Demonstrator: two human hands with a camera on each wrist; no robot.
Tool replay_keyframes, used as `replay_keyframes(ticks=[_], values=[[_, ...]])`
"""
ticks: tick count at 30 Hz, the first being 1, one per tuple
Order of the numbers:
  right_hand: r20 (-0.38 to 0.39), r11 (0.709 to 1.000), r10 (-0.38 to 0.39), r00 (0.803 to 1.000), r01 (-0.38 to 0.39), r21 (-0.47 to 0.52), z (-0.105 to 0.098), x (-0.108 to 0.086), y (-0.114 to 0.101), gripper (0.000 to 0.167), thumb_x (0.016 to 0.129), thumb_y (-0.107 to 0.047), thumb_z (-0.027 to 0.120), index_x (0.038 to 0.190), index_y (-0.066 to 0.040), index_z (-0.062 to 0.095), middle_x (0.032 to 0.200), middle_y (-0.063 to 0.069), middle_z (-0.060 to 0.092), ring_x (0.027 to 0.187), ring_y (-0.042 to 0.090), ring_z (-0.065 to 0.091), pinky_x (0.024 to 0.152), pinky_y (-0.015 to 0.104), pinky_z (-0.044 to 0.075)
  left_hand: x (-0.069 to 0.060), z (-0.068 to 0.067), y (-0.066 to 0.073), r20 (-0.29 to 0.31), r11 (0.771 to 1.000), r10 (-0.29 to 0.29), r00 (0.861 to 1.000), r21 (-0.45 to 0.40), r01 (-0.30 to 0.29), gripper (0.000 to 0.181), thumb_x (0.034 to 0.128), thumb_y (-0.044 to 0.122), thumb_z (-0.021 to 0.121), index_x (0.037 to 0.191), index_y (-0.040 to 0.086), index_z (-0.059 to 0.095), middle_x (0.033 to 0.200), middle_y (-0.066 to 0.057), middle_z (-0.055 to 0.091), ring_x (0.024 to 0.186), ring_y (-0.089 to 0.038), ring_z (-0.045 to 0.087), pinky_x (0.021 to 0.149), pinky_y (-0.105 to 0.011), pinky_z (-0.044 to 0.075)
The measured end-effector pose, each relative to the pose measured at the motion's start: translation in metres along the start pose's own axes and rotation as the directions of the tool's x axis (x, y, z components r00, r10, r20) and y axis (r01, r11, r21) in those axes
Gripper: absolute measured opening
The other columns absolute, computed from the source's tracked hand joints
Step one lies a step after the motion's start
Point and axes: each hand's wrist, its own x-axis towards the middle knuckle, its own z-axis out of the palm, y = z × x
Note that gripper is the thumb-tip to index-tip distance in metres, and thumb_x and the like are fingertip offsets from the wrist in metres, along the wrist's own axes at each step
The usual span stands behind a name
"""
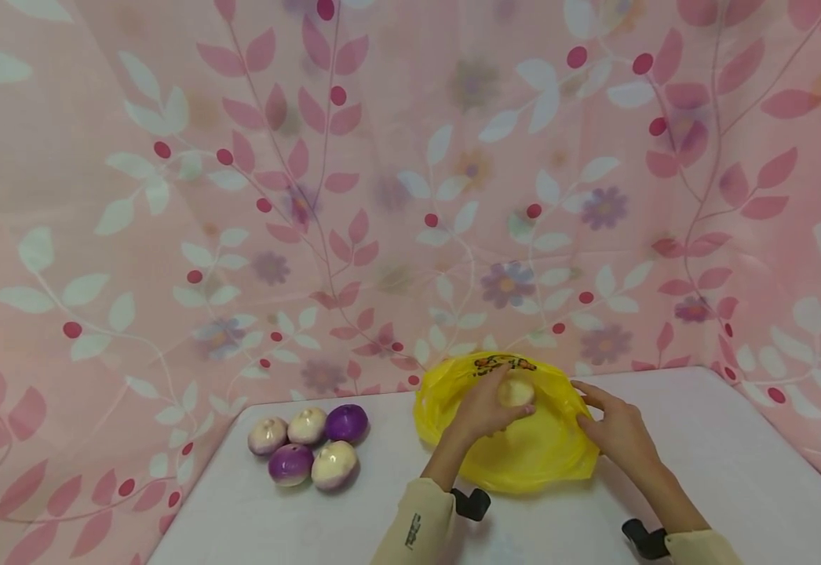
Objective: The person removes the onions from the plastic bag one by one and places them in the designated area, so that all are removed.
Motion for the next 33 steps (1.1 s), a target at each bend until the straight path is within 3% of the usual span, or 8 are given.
replay_keyframes(ticks=[4, 13, 23, 33], values=[[-0.003, 1.000, -0.003, 1.000, 0.003, -0.004, -0.001, 0.000, 0.000, 0.057, 0.093, -0.011, 0.066, 0.144, -0.001, 0.044, 0.125, 0.038, 0.054, 0.054, 0.016, 0.059, 0.048, 0.029, 0.053, 0.001, -0.002, 0.000, 0.003, 0.999, 0.017, 1.000, 0.032, -0.017, 0.090, 0.0807, 0.060, 0.073, 0.155, 0.029, 0.031, 0.155, 0.005, 0.036, 0.136, -0.017, 0.042, 0.106, -0.041, 0.040], [0.007, 1.000, -0.006, 1.000, 0.006, 0.014, 0.001, 0.000, 0.000, 0.058, 0.092, -0.010, 0.066, 0.145, -0.002, 0.045, 0.126, 0.037, 0.054, 0.055, 0.016, 0.059, 0.048, 0.029, 0.053, 0.002, -0.003, -0.004, 0.005, 0.993, 0.019, 1.000, 0.118, -0.019, 0.097, 0.0759, 0.058, 0.078, 0.155, 0.038, 0.026, 0.153, 0.002, 0.038, 0.127, -0.020, 0.051, 0.096, -0.040, 0.048], [0.017, 1.000, 0.022, 1.000, -0.022, 0.013, 0.000, 0.000, 0.001, 0.057, 0.092, -0.011, 0.066, 0.144, -0.001, 0.044, 0.126, 0.039, 0.053, 0.060, 0.016, 0.062, 0.049, 0.029, 0.054, 0.002, 0.003, -0.007, 0.078, 0.978, 0.010, 0.997, 0.209, -0.026, 0.094, 0.0755, 0.065, 0.073, 0.153, 0.045, 0.025, 0.150, 0.003, 0.041, 0.120, -0.019, 0.055, 0.091, -0.037, 0.050], [-0.002, 1.000, 0.001, 1.000, -0.001, 0.015, 0.002, -0.001, 0.003, 0.057, 0.092, -0.009, 0.066, 0.144, 0.000, 0.045, 0.125, 0.038, 0.054, 0.055, 0.016, 0.060, 0.047, 0.028, 0.053, 0.003, 0.007, -0.002, 0.092, 0.972, 0.028, 0.995, 0.231, -0.049, 0.089, 0.0788, 0.069, 0.067, 0.153, 0.041, 0.028, 0.152, 0.008, 0.039, 0.130, -0.014, 0.048, 0.099, -0.037, 0.045]])
